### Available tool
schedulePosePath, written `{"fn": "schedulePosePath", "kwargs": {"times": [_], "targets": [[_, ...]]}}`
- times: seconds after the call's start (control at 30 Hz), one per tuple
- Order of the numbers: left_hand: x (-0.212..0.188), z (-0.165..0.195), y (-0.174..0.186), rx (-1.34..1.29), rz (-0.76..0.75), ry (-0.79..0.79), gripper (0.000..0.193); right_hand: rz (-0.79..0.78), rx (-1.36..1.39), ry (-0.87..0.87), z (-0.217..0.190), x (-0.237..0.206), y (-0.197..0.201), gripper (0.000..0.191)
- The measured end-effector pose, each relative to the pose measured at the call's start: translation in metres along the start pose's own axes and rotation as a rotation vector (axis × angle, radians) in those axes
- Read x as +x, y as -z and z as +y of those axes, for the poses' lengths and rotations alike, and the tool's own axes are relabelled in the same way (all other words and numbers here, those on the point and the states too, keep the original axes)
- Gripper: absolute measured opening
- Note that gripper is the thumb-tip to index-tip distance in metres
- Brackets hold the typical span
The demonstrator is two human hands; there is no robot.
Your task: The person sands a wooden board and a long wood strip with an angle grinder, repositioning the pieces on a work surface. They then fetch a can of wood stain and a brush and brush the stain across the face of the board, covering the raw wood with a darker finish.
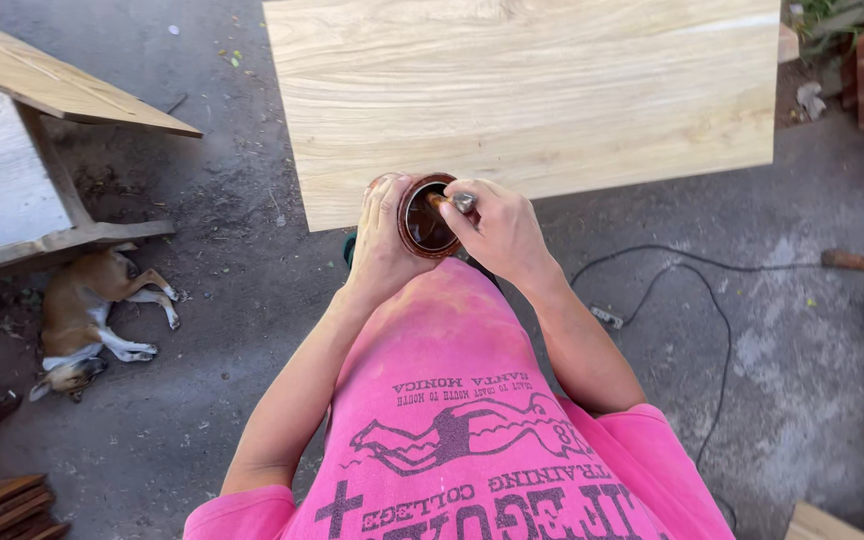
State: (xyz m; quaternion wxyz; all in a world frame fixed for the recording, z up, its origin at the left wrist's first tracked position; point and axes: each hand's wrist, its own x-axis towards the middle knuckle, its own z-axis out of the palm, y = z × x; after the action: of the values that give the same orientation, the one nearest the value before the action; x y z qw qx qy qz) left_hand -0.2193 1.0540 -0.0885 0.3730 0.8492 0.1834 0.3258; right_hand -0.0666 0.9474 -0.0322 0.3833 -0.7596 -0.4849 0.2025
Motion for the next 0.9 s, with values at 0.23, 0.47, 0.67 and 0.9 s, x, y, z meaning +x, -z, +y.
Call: {"fn": "schedulePosePath", "kwargs": {"times": [0.23,0.47,0.67,0.9], "targets": [[0.011,0.004,0.015,-0.151,-0.207,0.161,0.082,0.056,-0.105,-0.111,0.004,-0.007,-0.023,0.020],[0.018,0.010,0.019,-0.129,-0.149,0.051,0.089,0.078,-0.094,-0.067,-0.015,-0.006,-0.016,0.021],[0.010,-0.018,0.031,-0.065,-0.263,0.185,0.094,0.144,0.088,-0.152,-0.031,-0.010,0.002,0.016],[0.001,-0.037,0.026,-0.045,-0.087,0.026,0.106,0.156,0.064,-0.239,-0.012,-0.009,0.014,0.014]]}}
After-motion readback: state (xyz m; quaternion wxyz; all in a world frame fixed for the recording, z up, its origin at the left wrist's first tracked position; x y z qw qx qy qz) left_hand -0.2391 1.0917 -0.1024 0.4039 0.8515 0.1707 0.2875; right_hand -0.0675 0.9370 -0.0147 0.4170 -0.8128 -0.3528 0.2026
